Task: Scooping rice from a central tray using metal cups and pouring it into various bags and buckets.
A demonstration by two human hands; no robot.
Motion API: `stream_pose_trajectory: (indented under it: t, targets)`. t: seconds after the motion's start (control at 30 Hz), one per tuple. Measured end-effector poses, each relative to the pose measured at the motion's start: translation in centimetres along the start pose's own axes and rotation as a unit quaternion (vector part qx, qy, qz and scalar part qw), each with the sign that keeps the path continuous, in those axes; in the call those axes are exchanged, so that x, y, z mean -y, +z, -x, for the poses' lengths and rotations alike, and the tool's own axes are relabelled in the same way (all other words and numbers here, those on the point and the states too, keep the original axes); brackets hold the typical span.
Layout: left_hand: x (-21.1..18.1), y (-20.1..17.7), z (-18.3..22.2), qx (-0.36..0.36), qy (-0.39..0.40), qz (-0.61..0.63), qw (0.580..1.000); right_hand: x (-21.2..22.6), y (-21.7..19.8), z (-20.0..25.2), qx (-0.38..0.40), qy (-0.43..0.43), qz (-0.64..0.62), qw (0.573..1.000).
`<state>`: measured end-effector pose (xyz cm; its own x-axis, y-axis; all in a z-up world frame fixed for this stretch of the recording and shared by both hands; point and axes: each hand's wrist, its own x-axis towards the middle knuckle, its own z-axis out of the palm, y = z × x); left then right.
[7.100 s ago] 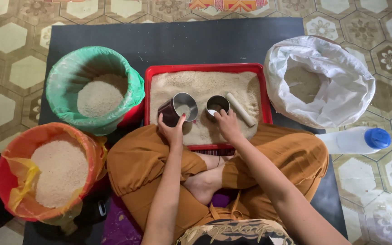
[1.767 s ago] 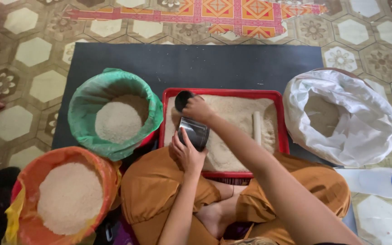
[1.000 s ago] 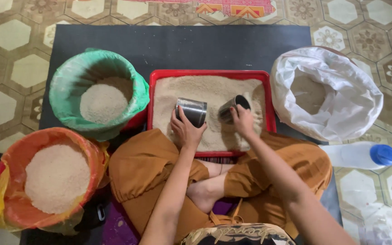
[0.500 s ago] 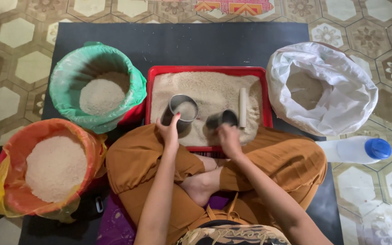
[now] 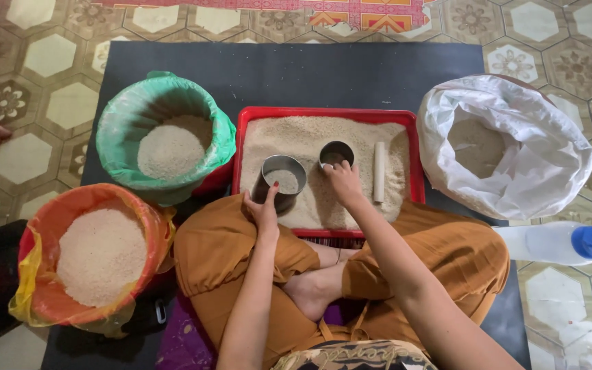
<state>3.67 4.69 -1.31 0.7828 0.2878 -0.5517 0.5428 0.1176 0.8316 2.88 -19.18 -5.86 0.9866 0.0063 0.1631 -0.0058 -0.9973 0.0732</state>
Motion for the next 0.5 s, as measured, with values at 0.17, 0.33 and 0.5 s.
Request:
stream_pose_trajectory:
  t: [0.17, 0.33, 0.5]
  targets:
    - [-4.4, -0.3, 4.0, 0.01, 0.026, -0.002, 1.0, 1.9, -1.7, 3.4, 0.048, -0.062, -0.021, 0.997]
    - [-5.3, 0.8, 4.9, 0.036, 0.106, -0.034, 0.993, 0.2, -6.6, 5.3, 0.081, -0.016, -0.197, 0.977]
    - [-6.6, 2.5, 7.6, 0.075, 0.345, -0.123, 0.927, -6.6, -3.7, 6.0, -0.021, 0.146, -0.173, 0.974]
